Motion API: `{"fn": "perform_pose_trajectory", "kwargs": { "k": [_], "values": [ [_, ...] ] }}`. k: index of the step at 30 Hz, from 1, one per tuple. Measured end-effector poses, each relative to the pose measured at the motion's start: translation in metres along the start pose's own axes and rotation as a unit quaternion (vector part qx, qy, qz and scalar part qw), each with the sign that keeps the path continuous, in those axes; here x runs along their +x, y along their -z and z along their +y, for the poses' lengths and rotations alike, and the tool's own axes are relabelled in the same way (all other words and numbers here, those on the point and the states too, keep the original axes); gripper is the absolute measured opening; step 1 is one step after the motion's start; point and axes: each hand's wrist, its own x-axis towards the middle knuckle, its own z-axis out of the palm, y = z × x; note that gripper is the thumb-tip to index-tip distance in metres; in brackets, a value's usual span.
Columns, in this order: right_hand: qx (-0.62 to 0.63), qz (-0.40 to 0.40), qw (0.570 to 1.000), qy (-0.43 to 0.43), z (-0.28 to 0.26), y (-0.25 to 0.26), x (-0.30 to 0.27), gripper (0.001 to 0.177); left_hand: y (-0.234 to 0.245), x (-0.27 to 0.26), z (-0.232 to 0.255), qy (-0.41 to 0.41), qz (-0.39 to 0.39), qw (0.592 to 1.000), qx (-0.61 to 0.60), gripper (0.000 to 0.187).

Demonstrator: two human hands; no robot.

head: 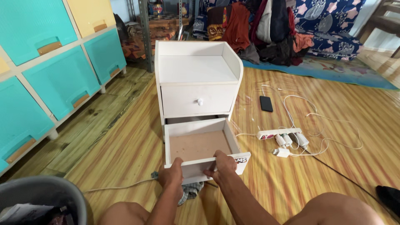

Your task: The person assembles a white two-drawer cabinet by inserting drawer slides, wiping surfaces with a cloth, and installing drawer fronts with knobs. They then place items from a basin into the lower drawer.

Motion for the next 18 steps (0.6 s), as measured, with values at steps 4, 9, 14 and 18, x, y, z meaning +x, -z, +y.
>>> {"fn": "perform_pose_trajectory", "kwargs": {
  "k": [4,9,14,18],
  "values": [
    [0.001,-0.034,0.999,0.000,-0.006,-0.002,-0.002,0.044,0.002,-0.011,0.008,0.006,0.004,1.000,-0.014,0.045],
    [-0.010,-0.022,1.000,0.011,-0.011,-0.002,-0.002,0.040,-0.001,-0.020,0.014,-0.003,-0.001,0.999,-0.036,0.045],
    [-0.002,-0.039,0.999,0.009,-0.022,-0.001,-0.002,0.037,-0.011,-0.021,0.016,-0.031,0.014,0.999,-0.026,0.049],
    [0.010,-0.026,1.000,0.007,-0.021,0.001,0.004,0.036,-0.015,-0.017,0.007,-0.065,0.016,0.997,-0.030,0.047]
  ]
}}
